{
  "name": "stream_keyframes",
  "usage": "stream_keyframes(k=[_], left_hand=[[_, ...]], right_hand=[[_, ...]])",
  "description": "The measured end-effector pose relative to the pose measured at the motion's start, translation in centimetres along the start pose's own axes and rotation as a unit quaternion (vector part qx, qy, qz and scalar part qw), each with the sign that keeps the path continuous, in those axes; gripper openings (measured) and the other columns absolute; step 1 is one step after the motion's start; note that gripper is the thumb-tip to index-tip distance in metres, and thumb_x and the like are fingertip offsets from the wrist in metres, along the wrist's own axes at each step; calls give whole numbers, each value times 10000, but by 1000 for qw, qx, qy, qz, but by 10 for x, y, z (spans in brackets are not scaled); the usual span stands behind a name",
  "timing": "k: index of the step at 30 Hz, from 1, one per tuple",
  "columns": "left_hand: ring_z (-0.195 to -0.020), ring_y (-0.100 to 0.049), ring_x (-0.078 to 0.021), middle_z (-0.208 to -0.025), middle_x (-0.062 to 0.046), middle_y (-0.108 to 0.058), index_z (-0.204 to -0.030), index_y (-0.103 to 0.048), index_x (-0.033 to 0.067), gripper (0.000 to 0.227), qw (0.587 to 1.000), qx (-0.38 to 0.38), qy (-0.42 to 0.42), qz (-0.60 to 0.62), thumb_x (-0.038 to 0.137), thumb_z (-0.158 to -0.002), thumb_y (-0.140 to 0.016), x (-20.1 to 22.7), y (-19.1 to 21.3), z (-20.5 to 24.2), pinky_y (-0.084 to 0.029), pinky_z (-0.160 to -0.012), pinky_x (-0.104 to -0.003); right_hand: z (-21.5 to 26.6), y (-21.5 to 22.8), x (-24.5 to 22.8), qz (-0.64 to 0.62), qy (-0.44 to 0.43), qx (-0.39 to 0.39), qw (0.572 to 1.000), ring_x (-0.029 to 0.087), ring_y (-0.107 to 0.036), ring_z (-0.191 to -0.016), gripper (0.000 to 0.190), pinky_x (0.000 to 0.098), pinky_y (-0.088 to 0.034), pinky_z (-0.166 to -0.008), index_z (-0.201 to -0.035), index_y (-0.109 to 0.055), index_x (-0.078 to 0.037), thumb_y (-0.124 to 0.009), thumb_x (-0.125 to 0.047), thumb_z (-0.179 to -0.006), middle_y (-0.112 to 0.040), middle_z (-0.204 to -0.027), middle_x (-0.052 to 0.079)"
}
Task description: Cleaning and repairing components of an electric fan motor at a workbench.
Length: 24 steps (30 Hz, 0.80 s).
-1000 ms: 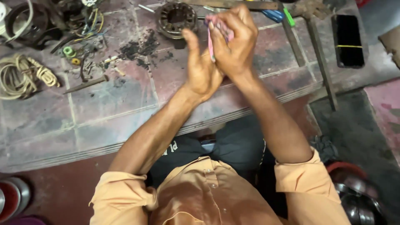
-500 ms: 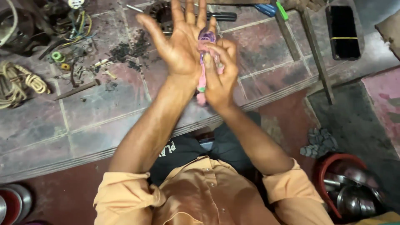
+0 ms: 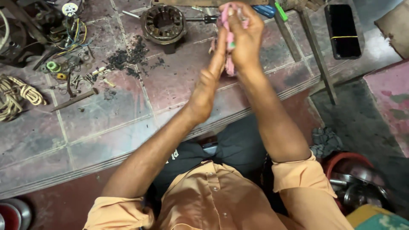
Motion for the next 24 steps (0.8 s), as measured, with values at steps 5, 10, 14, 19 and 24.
stream_keyframes(k=[5, 10, 14, 19, 24], left_hand=[[-1615, 86, -359, -1742, -135, 92, -1682, -129, 235, 962, 883, 74, -48, -462, 852, -960, -279, 18, 24, 1, 21, -1287, -651], [-1580, 91, -446, -1734, -219, 115, -1652, -223, 273, 777, 902, 88, -68, -418, 712, -1037, -405, -14, -8, -13, -46, -1272, -671], [-1601, -76, -375, -1747, -199, -7, -1644, -224, 301, 557, 932, 166, -91, -308, 567, -1183, -389, -36, 0, -25, -146, -1319, -542], [-1518, -345, -288, -1670, -100, -335, -1555, -416, 309, 394, 914, 222, -112, -319, 401, -1174, -454, -30, 0, -44, -274, -1285, -469], [-1076, -701, -192, -1160, -57, -690, -1334, -620, 165, 247, 908, 344, -101, -217, 231, -1098, -596, -32, 20, -67, -593, -941, -334]], right_hand=[[29, 11, -39, -153, -105, -75, 980, 225, -652, -851, 222, 371, -553, -764, -1158, -673, 8, -611, -179, -1055, -677, -993, 121], [47, 8, 0, -51, 56, -181, 981, 219, -577, -1325, 465, 370, -442, -1200, -1428, -582, 4, -567, -374, -1158, -581, -1403, 136], [57, -12, -5, -409, -125, -137, 893, 202, -302, -1548, 967, 346, -210, -1341, -1673, -287, -40, -289, -735, -1001, -344, -1648, 102], [82, -42, -58, -587, -217, -61, 777, 271, -118, -1661, 1320, 379, -110, -1331, -1717, -57, -4, -125, -933, -782, -124, -1780, 150], [94, -70, -95, -644, -271, -6, 715, 242, 16, -1618, 1453, 406, -31, -1301, -1651, -2, -50, -122, -1037, -592, 6, -1745, 137]])
Point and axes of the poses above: each hand's wrist, its own z-axis away from the middle knuckle, its own y-axis out of the back of the hand, x = y × z, the point moved 2 cm from there along -z, towards the middle knuckle
